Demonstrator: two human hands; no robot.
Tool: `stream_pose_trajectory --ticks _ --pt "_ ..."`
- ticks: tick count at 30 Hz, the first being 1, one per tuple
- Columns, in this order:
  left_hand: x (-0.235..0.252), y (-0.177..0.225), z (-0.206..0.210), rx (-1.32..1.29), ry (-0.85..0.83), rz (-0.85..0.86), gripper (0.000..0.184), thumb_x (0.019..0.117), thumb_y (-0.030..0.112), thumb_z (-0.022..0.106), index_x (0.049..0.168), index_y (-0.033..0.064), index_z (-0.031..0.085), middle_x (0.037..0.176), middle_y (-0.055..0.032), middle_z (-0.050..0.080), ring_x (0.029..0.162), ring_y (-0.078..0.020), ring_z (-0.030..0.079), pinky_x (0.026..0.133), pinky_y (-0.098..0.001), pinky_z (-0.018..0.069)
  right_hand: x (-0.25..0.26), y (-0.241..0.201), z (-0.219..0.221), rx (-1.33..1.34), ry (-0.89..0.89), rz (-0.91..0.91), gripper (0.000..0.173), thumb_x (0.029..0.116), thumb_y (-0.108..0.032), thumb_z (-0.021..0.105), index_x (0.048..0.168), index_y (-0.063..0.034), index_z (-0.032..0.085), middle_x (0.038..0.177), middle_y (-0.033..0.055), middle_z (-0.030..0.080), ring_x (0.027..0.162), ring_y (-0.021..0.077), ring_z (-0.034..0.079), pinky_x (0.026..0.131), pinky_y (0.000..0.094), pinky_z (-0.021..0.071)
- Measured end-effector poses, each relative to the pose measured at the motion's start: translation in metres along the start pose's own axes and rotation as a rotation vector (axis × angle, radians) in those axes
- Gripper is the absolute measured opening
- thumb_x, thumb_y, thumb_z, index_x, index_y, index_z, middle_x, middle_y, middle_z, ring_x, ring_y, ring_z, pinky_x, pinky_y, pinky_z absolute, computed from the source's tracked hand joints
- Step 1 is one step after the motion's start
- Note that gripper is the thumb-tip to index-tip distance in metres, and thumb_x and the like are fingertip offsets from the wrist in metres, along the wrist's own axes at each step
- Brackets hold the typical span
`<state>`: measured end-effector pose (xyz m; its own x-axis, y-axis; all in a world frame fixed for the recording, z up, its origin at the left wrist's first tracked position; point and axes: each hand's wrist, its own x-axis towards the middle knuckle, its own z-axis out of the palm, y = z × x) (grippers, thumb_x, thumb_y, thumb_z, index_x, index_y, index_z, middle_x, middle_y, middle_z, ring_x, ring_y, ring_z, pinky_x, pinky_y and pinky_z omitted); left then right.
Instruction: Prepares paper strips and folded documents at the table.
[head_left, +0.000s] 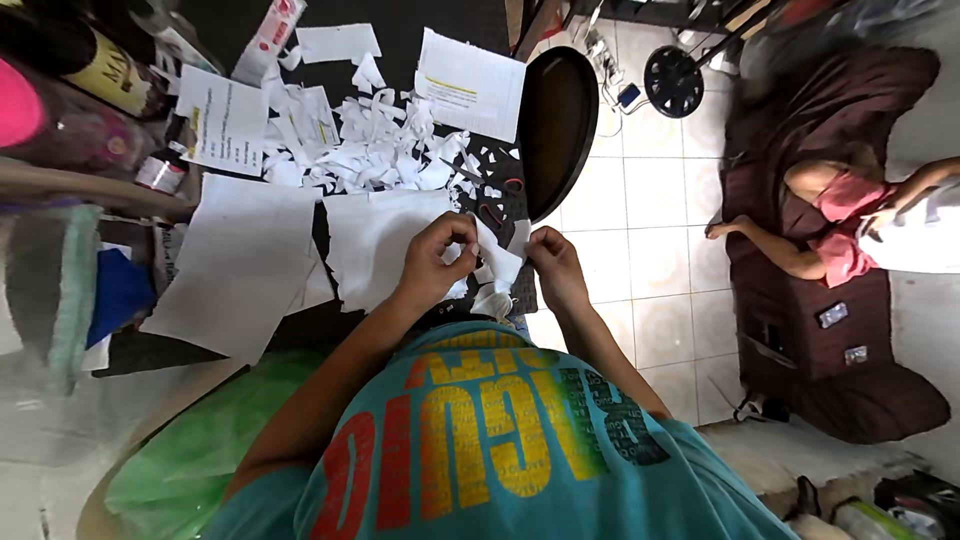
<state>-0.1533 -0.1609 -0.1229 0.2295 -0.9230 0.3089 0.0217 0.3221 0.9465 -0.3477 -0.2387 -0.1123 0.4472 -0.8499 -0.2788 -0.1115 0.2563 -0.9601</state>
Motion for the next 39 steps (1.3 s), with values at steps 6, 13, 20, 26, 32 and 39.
stream_pose_trajectory --ticks 6,13,20,26,32,39 --pt "0.004 0.005 -0.001 0.029 0.001 0.04 0.006 0.0898 0.001 0.061 0.096 0.0008 0.061 0.102 0.0006 0.063 0.1 0.0 0.06 0.09 -0.0199 0.0515 -0.001 0.019 -0.001 -0.486 -0.007 -0.09 0.022 0.1 -0.014 0.061 0.111 0.0053 0.062 0.098 0.0138 0.065 0.084 0.0164 0.063 0.077 0.0354 0.0544" --pt "0.004 0.003 0.005 0.167 -0.032 0.104 0.008 0.0873 0.001 0.063 0.093 -0.0044 0.062 0.103 -0.011 0.063 0.103 -0.0085 0.061 0.093 -0.0222 0.05 -0.005 -0.039 0.02 -0.286 -0.19 -0.418 0.022 0.0976 -0.015 0.062 0.111 0.0022 0.065 0.105 0.006 0.063 0.094 0.007 0.061 0.085 0.0256 0.0527" --pt "-0.005 0.003 0.004 0.276 -0.066 0.028 0.014 0.0897 0.002 0.069 0.099 -0.0068 0.066 0.106 -0.0147 0.062 0.096 -0.0117 0.062 0.088 -0.0232 0.0527 0.002 -0.025 0.032 0.149 -0.293 -0.022 0.015 0.0969 -0.005 0.06 0.111 -0.0084 0.061 0.091 -0.0036 0.066 0.08 0.0028 0.064 0.076 0.0231 0.0563" --pt "-0.018 0.008 -0.014 0.107 -0.043 -0.134 0.032 0.0979 0.016 0.056 0.126 0.0003 0.055 0.123 -0.0064 0.061 0.101 -0.0063 0.06 0.088 -0.024 0.051 0.005 -0.019 0.03 0.363 -0.375 0.108 0.009 0.0966 -0.008 0.061 0.1 -0.0133 0.067 0.084 -0.0038 0.07 0.075 0.0041 0.067 0.071 0.0246 0.0588" --pt "-0.03 0.025 -0.024 -0.046 -0.061 -0.396 0.014 0.0971 0.007 0.062 0.111 0.0068 0.06 0.093 0.0035 0.064 0.079 0.0001 0.059 0.072 -0.0168 0.052 0.0 -0.017 0.042 0.175 -0.423 0.11 0.011 0.0929 -0.001 0.065 0.101 -0.0067 0.069 0.082 -0.004 0.068 0.073 0.0023 0.064 0.07 0.0222 0.0562" --pt "-0.074 0.007 -0.055 0.092 0.002 -0.441 0.008 0.0969 0.015 0.069 0.104 0.0162 0.065 0.084 0.0069 0.065 0.066 -0.0005 0.057 0.059 -0.0164 0.05 -0.001 -0.001 0.045 -0.015 -0.57 0.167 0.009 0.0908 -0.001 0.07 0.1 -0.0017 0.07 0.081 -0.0025 0.067 0.073 0.0027 0.061 0.071 0.0233 0.0544"
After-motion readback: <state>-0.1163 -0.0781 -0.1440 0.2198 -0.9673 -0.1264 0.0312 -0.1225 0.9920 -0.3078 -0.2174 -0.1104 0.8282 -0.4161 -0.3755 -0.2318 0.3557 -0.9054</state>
